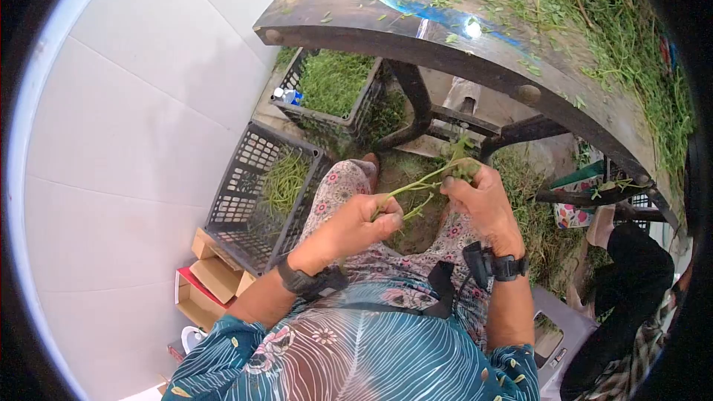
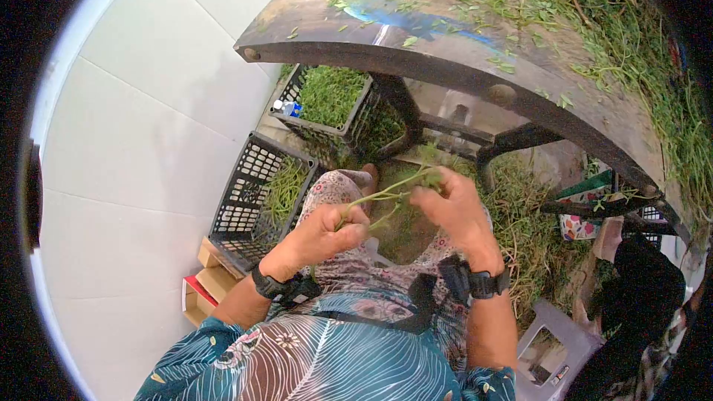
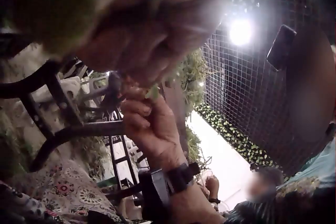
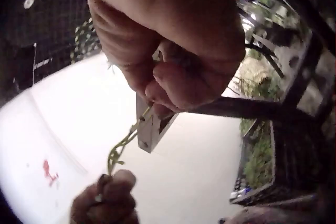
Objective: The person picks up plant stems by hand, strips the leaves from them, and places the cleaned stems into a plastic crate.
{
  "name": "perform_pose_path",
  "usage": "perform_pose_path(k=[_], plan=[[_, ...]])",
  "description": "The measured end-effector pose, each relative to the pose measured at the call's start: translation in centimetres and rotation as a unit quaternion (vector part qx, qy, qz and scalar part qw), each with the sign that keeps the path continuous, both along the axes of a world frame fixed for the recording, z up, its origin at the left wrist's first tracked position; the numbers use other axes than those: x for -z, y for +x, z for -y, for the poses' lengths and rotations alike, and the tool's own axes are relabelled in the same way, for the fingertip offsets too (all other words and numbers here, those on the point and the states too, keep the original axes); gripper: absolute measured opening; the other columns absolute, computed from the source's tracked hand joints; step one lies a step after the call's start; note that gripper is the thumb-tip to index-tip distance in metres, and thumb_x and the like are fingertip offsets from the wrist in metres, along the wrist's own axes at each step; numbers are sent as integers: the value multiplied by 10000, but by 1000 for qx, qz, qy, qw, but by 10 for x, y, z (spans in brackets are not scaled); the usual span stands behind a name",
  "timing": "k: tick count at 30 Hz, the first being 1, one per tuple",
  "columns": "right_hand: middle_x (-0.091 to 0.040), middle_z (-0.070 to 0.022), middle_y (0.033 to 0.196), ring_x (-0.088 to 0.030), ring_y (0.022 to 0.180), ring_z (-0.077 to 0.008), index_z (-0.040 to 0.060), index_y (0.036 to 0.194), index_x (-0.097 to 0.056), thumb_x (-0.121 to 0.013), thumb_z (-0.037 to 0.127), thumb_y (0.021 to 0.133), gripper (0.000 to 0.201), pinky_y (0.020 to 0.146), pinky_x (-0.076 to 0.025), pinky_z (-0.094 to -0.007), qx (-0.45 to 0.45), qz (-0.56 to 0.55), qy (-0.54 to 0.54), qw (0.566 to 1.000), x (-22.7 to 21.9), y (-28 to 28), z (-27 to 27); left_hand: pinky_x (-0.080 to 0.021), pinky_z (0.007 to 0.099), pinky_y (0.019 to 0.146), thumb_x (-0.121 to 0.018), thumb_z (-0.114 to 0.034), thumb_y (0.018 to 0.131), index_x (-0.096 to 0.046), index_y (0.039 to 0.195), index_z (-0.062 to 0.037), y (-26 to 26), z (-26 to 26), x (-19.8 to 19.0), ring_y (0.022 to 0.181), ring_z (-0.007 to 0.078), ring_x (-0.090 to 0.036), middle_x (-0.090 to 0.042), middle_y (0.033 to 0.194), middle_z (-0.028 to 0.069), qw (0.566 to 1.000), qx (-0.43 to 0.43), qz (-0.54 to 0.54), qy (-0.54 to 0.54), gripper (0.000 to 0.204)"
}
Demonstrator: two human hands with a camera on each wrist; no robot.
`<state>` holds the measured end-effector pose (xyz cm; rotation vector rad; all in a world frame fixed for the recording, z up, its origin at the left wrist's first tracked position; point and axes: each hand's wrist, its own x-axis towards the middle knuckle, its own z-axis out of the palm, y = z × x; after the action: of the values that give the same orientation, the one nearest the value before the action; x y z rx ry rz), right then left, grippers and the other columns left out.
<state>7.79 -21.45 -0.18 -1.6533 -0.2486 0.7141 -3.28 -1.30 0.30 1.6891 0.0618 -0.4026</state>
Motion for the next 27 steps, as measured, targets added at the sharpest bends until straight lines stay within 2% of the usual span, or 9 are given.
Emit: perform_pose_path(k=[3,6,9,11,12,13,16,21,27], plan=[[-601,-134,694,-554,575,-216,13,951,-583,-572,147,748,243,547,-424,-326,-102,250,-104,957,14,4,8,-355,228,519,-518,-196,880,-528,809,-40,0,-1,-5,582,49,-403,-443,616,-39,1000,2,-11,1,172],[-579,-209,725,-579,637,-303,6,1001,-559,-565,148,729,307,601,-443,-390,-139,342,-170,914,20,1,6,-347,225,509,-498,-195,893,-514,811,-42,-1,-1,-6,576,48,-398,-430,610,-42,1000,10,-11,-3,174],[-607,-150,711,-573,607,-233,4,970,-565,-529,127,752,253,522,-423,-333,-33,285,-174,942,26,-1,2,-329,215,496,-481,-197,906,-504,816,-47,-2,1,-4,570,43,-388,-419,613,-48,1000,29,-3,8,177],[-607,-101,714,-548,579,-176,21,937,-562,-496,106,766,202,478,-385,-279,82,41,-1,996,29,6,7,-316,207,489,-474,-199,913,-501,825,-51,-3,3,0,569,37,-381,-418,621,-50,999,43,30,-3,174],[-607,-77,715,-535,565,-148,29,920,-561,-480,95,773,180,456,-366,-252,136,-84,87,983,29,10,9,-312,204,488,-474,-198,913,-500,830,-53,-5,3,1,569,36,-379,-419,626,-50,999,32,23,-15,170],[-566,-21,722,-480,562,-80,55,936,-547,-443,69,786,183,446,-308,-188,175,-118,143,967,22,14,10,-309,201,488,-475,-198,913,-499,835,-54,-6,3,2,569,35,-377,-420,630,-50,999,22,16,-27,166],[-540,-20,725,-471,580,-87,64,953,-529,-455,53,782,187,450,-314,-195,240,-145,204,938,18,11,17,-307,194,493,-478,-197,912,-495,850,-58,-5,2,-6,568,35,-372,-424,642,-47,999,1,-17,-46,152],[-590,-50,875,-491,629,-89,57,1084,-500,-526,55,793,292,441,-313,-204,86,-167,143,972,37,-1,24,-327,205,509,-489,-202,905,-498,827,-54,-5,3,-7,572,42,-380,-430,637,-47,999,6,-27,-40,167],[-493,10,668,-389,503,-61,52,987,-546,-582,60,792,198,437,-276,-198,33,-151,179,972,18,-12,6,-351,224,524,-496,-204,898,-504,801,-45,-6,4,1,586,49,-397,-438,626,-41,999,28,-11,-15,187]])
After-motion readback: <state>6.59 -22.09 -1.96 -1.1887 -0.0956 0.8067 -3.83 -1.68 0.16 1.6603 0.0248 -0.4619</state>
